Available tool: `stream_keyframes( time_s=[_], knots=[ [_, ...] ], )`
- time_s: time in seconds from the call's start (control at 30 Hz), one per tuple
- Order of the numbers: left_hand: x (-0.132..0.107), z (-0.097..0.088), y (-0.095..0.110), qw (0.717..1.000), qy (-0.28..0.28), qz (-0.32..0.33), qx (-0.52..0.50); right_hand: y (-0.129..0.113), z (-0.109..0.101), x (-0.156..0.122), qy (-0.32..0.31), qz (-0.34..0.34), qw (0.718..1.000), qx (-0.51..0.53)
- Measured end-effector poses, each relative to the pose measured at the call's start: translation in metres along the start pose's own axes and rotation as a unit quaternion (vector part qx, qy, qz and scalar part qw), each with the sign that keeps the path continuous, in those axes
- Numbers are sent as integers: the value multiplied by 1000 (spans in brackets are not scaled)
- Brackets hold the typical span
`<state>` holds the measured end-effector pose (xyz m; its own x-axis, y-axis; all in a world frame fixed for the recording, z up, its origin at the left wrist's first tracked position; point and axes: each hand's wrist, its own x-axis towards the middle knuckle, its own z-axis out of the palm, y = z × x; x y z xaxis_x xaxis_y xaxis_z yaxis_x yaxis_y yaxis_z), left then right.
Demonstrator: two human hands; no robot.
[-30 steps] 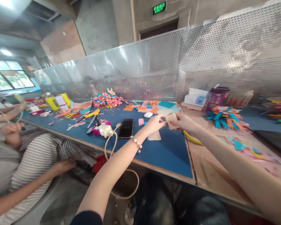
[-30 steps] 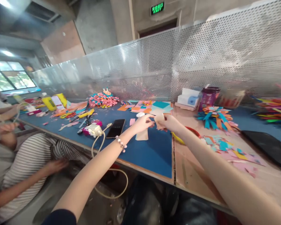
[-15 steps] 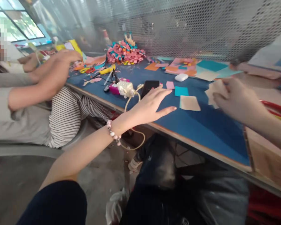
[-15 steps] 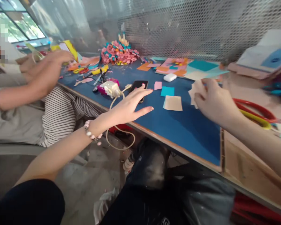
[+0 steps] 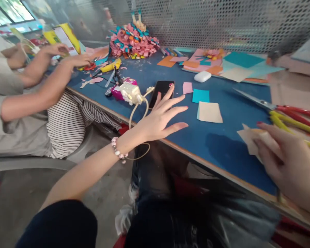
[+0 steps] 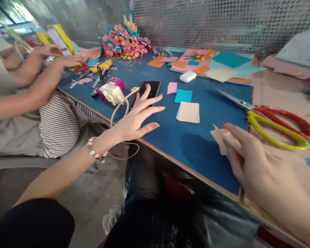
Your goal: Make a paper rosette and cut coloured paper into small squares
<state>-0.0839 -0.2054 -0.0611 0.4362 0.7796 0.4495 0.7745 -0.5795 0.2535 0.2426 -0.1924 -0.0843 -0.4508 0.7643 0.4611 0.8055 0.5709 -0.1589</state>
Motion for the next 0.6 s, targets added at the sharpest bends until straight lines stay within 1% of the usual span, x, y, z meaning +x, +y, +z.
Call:
stream_keyframes(
  time_s=[0.07, 0.1, 0.13, 0.33, 0.47, 0.6],
  knots=[
    [1, 0, 0, 1000, -18, 7, 15, -13, -8, 0, 16, -33, 999, -27],
    [1, 0, 1, 1000, -3, 8, 18, -16, -10, 1, 16, -49, 998, -28],
    [2, 1, 1, 1000, -2, 0, 25, -17, -11, 1, 11, -58, 998, -17],
    [4, 5, 1, 999, -13, -31, 34, -10, -12, -6, -35, -33, 997, 52],
    [6, 5, 0, 999, -12, -45, 24, -8, -14, -8, -52, -40, 993, 102],
    [5, 4, -1, 999, -13, -51, 9, -10, -15, -6, -57, -49, 989, 125]
  ],
)
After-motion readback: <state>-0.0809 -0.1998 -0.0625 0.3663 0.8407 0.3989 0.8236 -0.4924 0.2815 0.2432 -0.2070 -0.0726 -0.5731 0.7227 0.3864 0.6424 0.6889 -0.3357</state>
